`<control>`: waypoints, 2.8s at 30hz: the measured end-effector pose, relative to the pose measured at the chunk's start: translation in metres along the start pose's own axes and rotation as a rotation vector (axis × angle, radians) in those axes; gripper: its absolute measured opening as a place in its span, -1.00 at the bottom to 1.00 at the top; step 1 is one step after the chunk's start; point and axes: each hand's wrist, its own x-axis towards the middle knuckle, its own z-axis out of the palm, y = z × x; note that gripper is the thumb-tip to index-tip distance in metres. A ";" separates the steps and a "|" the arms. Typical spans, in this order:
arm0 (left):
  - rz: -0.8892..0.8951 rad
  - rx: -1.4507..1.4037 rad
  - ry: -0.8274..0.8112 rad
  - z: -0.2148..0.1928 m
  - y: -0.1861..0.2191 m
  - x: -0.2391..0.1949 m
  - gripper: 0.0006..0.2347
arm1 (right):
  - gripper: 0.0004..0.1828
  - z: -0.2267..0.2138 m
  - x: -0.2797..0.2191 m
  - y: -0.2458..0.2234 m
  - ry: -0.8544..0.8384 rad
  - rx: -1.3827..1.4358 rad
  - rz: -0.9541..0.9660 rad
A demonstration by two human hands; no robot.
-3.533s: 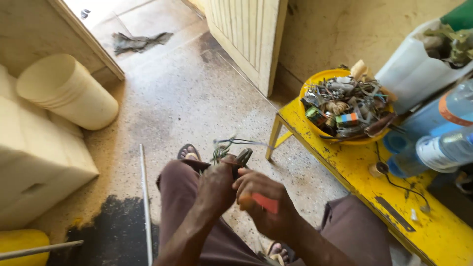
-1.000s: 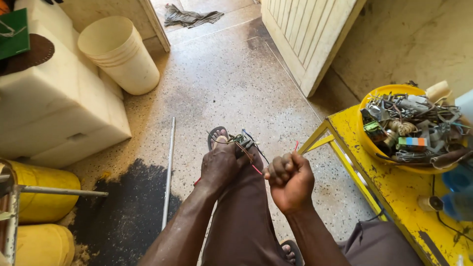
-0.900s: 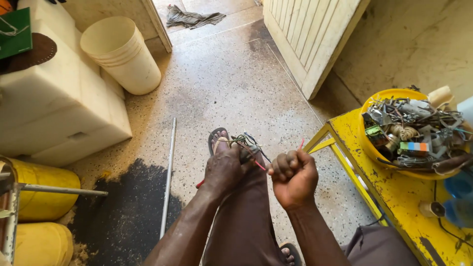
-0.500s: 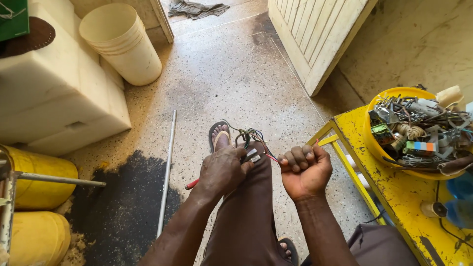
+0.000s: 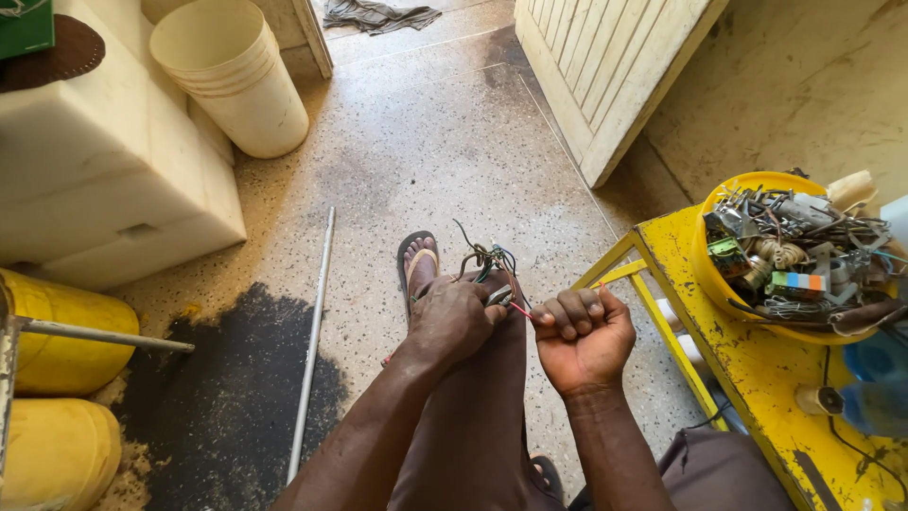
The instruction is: Stripping insulation from electrical wires and twisting them together to form connections
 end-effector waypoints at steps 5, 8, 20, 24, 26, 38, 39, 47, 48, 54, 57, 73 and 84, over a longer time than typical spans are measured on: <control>0.035 -0.017 0.012 -0.001 -0.006 0.007 -0.64 | -0.70 -0.002 0.004 0.003 -0.019 -0.011 0.004; 0.008 -0.028 -0.105 -0.010 -0.007 0.007 -0.64 | -0.69 -0.004 0.007 0.004 0.003 -0.030 0.002; 0.007 0.033 -0.126 -0.013 -0.007 0.002 -0.63 | -0.67 -0.017 0.004 0.019 0.034 -0.114 -0.003; -0.023 -0.182 -0.049 -0.006 -0.010 -0.004 -0.71 | -0.63 -0.012 0.004 0.022 0.096 -0.128 -0.031; -0.005 -0.228 0.010 -0.001 -0.012 -0.002 -0.72 | -0.62 -0.012 0.006 0.022 0.097 -0.133 -0.031; 0.178 0.160 0.291 0.024 -0.014 0.003 -0.63 | -0.60 -0.017 0.002 0.032 0.163 -0.196 -0.048; 0.145 0.161 0.334 0.026 -0.018 0.006 -0.63 | -0.60 -0.020 0.004 0.033 0.155 -0.209 -0.033; 0.137 0.262 0.425 0.044 -0.037 0.032 -0.68 | -0.59 -0.003 0.003 0.044 0.122 -0.264 -0.050; 0.139 0.301 0.487 0.050 -0.037 0.037 -0.85 | -0.60 0.000 0.004 0.046 0.145 -0.259 -0.064; -0.133 0.081 0.409 0.050 -0.045 0.052 -0.70 | -0.53 0.013 -0.042 0.079 0.150 -0.213 -0.020; -0.171 -0.078 0.287 0.049 -0.040 0.044 -0.72 | -0.57 0.000 -0.041 0.066 0.144 -0.191 -0.109; -0.151 -0.247 -0.266 -0.028 -0.011 -0.021 -0.83 | -0.58 0.013 0.022 0.016 0.118 -0.152 -0.009; 0.012 -0.051 -0.237 -0.029 0.000 0.001 -0.73 | -0.59 -0.007 0.012 0.021 0.145 -0.214 -0.013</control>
